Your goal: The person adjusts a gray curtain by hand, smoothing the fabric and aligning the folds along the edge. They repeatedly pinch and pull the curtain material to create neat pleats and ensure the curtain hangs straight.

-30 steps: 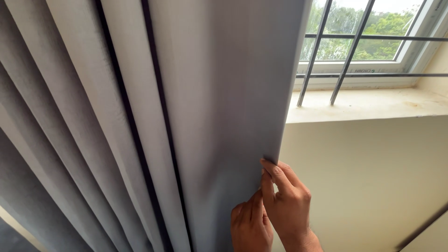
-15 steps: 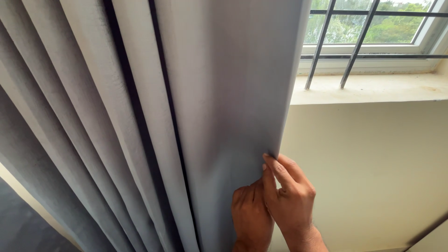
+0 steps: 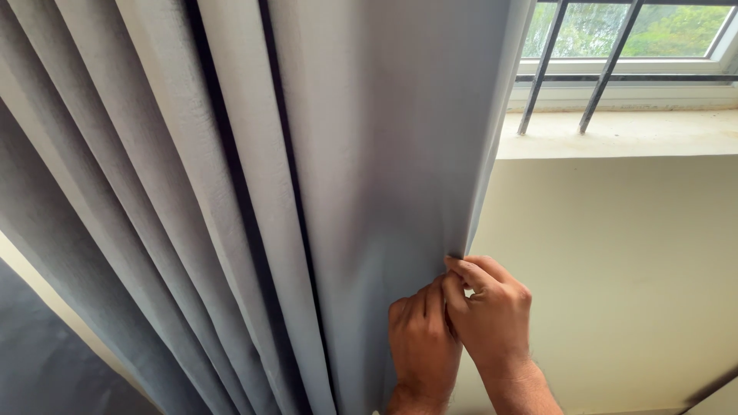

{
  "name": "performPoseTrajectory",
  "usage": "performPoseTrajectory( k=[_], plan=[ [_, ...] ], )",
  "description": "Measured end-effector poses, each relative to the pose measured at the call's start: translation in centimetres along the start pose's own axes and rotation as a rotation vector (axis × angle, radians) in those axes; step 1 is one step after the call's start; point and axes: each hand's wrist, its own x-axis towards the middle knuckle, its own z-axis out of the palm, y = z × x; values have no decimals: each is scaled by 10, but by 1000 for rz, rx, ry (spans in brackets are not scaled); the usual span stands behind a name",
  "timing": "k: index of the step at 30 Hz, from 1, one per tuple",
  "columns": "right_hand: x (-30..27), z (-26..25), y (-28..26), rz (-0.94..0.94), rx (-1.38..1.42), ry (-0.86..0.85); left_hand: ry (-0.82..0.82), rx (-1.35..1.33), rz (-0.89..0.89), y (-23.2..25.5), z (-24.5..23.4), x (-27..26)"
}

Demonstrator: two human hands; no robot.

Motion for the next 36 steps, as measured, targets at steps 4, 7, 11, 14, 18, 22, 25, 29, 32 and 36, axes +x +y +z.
performPoseTrajectory(
  k=[4, 7, 11, 14, 18, 22, 25, 29, 32, 36],
  plan=[
    [-2, -2, 1, 36, 46, -110, 0, 10, -10, -4, 1, -1],
    [-3, -5, -2, 19, 79, -117, -45, 18, -19, -8, 3, -3],
    [-6, -6, -9, -124, 123, 57, -43, -9, -4, -4, -4, -2],
    [-9, -3, -3, -6, 255, 92, -63, -10, -48, -5, -1, -5],
    [-8, 0, -3, 133, 209, -32, -113, 27, -39, -6, 0, -7],
    [-10, 3, 3, 148, 106, -117, -77, -15, -55, -4, -1, -8],
    [-10, 3, 4, 203, 105, -146, -162, 20, -110, -13, 9, -19],
    [-12, 4, 5, 205, 110, -164, -549, 163, -309, -27, 20, -33],
    [-12, 4, 7, 188, 132, -166, -738, 236, -403, -28, 16, -29],
    [-12, 4, 8, 180, 139, -151, -614, 159, -408, -24, 10, -24]
  ],
)
